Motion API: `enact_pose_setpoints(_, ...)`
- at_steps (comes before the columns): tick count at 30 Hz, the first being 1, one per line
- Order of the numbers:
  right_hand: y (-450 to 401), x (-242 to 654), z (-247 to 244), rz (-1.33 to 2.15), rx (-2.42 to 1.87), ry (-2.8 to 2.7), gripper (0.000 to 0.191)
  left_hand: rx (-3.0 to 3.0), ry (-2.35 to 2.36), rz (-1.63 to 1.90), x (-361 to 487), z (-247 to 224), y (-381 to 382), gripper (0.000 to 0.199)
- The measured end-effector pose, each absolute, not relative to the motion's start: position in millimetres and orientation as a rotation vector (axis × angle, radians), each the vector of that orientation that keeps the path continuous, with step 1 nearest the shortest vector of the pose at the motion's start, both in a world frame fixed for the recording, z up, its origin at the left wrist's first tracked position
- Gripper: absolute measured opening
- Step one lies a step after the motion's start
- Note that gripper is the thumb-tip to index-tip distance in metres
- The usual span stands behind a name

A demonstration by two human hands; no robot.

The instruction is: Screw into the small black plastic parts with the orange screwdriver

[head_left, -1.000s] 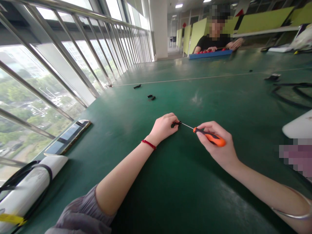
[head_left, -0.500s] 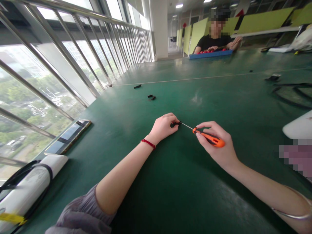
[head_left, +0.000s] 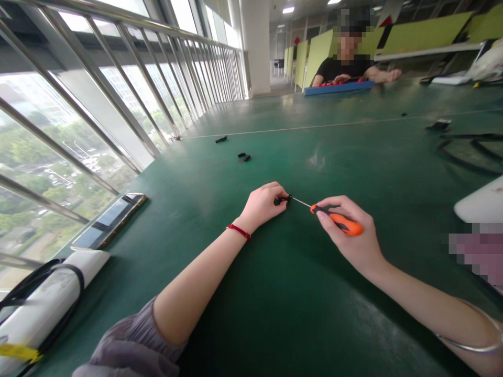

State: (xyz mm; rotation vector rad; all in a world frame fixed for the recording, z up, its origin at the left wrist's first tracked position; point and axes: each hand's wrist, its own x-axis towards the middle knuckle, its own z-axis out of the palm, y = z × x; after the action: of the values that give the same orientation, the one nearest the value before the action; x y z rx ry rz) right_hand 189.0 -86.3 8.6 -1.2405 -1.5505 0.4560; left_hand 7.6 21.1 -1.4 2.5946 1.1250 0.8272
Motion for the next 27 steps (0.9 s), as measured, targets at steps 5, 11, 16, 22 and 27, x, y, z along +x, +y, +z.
enact_pose_setpoints(5, -84.6, 189.4, 7.7, 0.331, -1.181, -1.511, 0.022, 2.597, 1.143, 0.812, 8.0, -0.6, 20.8, 0.01)
enact_pose_setpoints(11, -84.3, 190.5, 7.5, 0.411, -1.24, -1.516, 0.018, 2.603, 1.152, 0.801, 8.2, 0.2, 20.1, 0.009)
enact_pose_setpoints(16, -84.0, 190.1, 7.3, 0.286, -1.198, -1.488, 0.017, 2.598, 1.147, 0.815, 8.1, 0.1, 20.2, 0.009)
enact_pose_setpoints(22, -83.5, 191.4, 5.7, 0.382, -1.249, -1.552, 0.013, 2.586, 1.137, 0.813, 8.2, 0.8, 20.0, 0.009)
enact_pose_setpoints(27, -84.1, 189.5, 9.4, 0.342, -1.232, -1.508, 0.022, 2.594, 1.146, 0.813, 8.4, 0.4, 20.1, 0.009)
